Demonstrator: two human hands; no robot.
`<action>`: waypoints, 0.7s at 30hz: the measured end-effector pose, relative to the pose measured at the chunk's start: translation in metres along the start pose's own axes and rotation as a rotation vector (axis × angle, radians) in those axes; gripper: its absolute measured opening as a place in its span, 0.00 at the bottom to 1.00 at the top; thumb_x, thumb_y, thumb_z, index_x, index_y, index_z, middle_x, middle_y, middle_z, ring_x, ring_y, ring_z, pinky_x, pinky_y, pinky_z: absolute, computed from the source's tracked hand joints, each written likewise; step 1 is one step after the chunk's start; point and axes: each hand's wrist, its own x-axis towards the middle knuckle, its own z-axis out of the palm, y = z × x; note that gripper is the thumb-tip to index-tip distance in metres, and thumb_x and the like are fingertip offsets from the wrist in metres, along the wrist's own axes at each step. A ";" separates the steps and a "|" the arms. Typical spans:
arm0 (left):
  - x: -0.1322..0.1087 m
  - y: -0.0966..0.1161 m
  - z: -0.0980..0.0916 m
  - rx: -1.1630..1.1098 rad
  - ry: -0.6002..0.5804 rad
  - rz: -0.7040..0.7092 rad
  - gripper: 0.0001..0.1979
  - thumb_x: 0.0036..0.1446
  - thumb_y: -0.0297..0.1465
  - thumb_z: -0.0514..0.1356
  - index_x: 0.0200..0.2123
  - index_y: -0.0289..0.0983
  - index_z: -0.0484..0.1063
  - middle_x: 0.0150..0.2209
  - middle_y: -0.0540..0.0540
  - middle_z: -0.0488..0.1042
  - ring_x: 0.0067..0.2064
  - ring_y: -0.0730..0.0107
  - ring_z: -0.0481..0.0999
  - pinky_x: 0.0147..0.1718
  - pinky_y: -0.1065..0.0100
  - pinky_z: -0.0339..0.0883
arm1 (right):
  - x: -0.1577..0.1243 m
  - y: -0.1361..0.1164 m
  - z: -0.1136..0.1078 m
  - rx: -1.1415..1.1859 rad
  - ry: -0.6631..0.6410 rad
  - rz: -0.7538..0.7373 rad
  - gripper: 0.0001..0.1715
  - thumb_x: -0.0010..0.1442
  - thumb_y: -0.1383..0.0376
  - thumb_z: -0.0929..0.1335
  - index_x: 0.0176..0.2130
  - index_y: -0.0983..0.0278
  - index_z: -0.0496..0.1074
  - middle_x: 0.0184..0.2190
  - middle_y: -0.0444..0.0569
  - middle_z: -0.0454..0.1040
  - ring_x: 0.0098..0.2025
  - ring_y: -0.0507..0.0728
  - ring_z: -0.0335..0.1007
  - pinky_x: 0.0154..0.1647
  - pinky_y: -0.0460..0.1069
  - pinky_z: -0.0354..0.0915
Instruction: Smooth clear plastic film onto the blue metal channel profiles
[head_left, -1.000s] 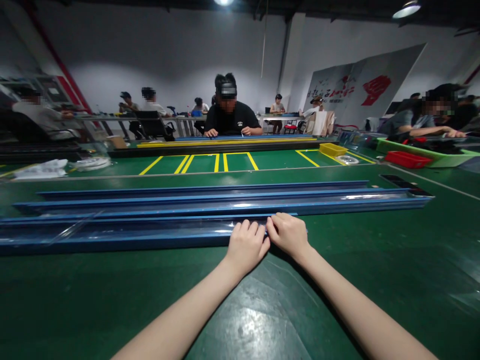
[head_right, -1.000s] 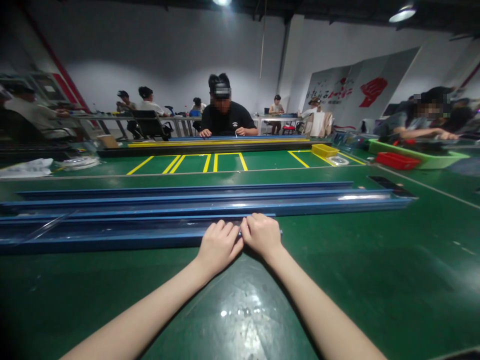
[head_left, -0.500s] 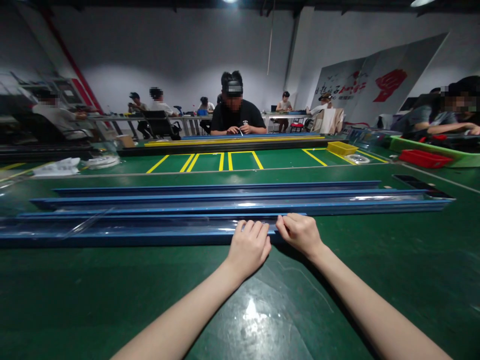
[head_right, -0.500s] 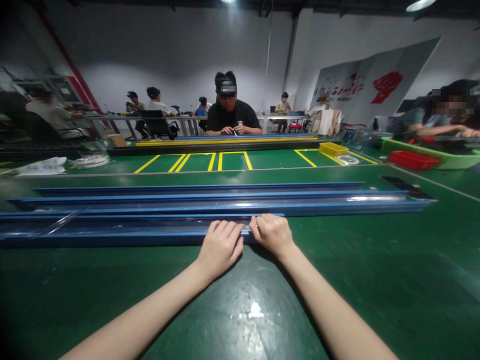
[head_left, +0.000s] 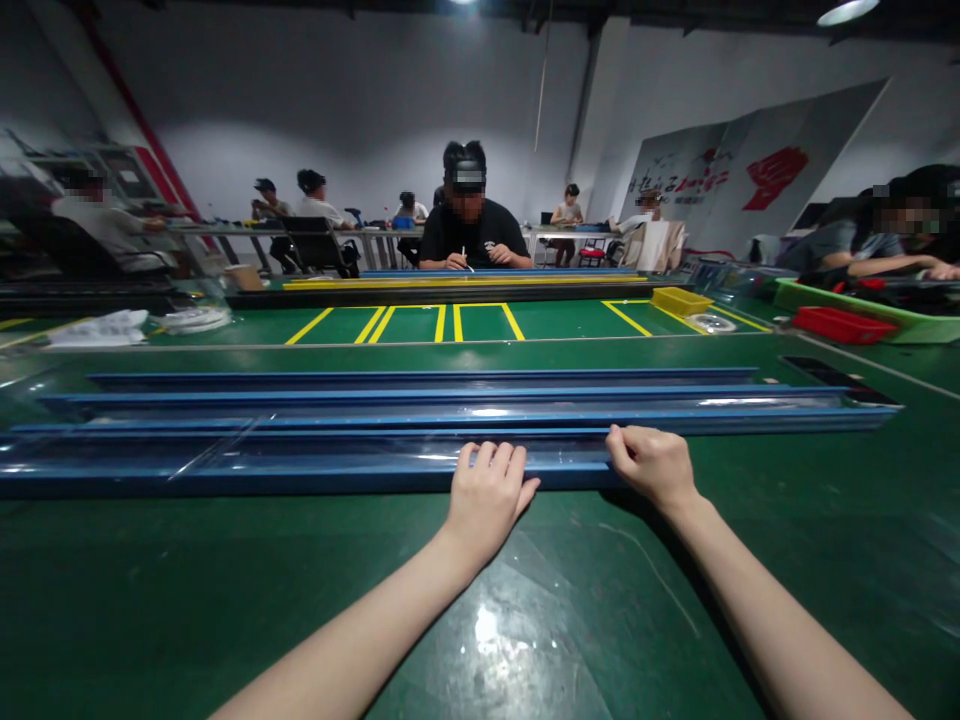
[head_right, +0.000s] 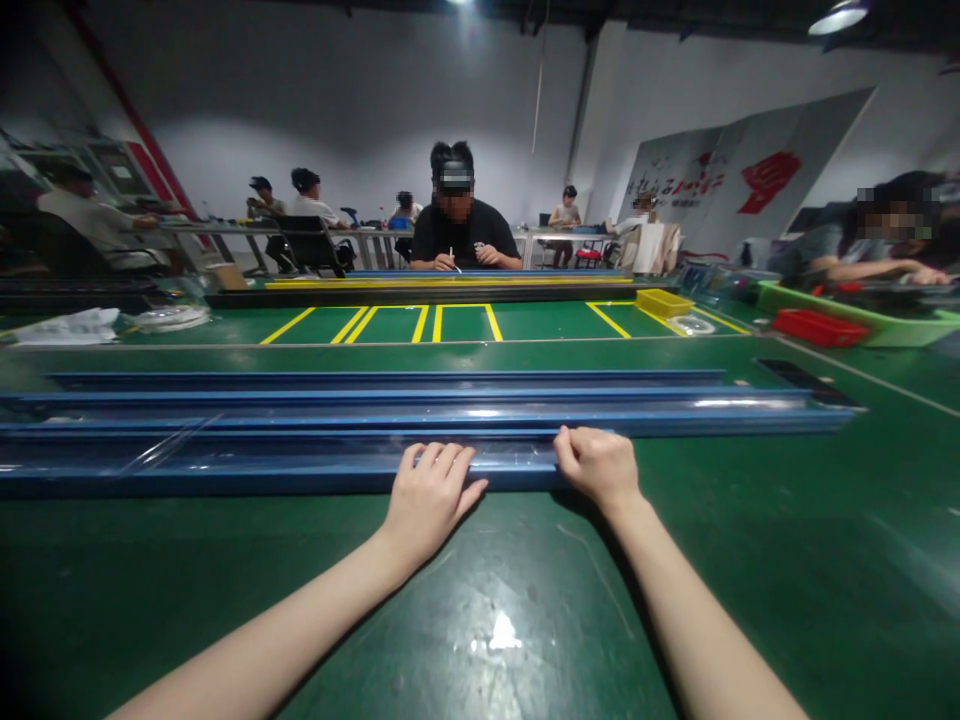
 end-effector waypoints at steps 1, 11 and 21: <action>0.000 0.000 0.000 0.007 -0.007 -0.002 0.13 0.53 0.38 0.54 0.37 0.36 0.66 0.33 0.46 0.70 0.36 0.64 0.66 0.38 0.62 0.54 | 0.000 -0.001 -0.001 -0.002 -0.011 0.008 0.27 0.56 0.63 0.57 0.09 0.65 0.61 0.09 0.45 0.64 0.14 0.46 0.56 0.19 0.44 0.45; 0.000 0.002 -0.005 0.010 -0.036 0.000 0.10 0.55 0.37 0.52 0.28 0.36 0.66 0.25 0.48 0.69 0.30 0.66 0.67 0.31 0.65 0.52 | 0.003 -0.005 -0.006 -0.020 -0.190 0.101 0.27 0.55 0.60 0.56 0.11 0.64 0.66 0.12 0.46 0.67 0.15 0.48 0.58 0.20 0.45 0.44; 0.008 0.000 -0.009 -0.070 -0.199 -0.112 0.13 0.52 0.41 0.55 0.26 0.37 0.68 0.26 0.49 0.72 0.30 0.66 0.70 0.28 0.66 0.53 | 0.005 -0.006 -0.006 -0.028 -0.252 0.121 0.27 0.56 0.60 0.56 0.12 0.65 0.67 0.13 0.47 0.69 0.16 0.49 0.58 0.21 0.45 0.43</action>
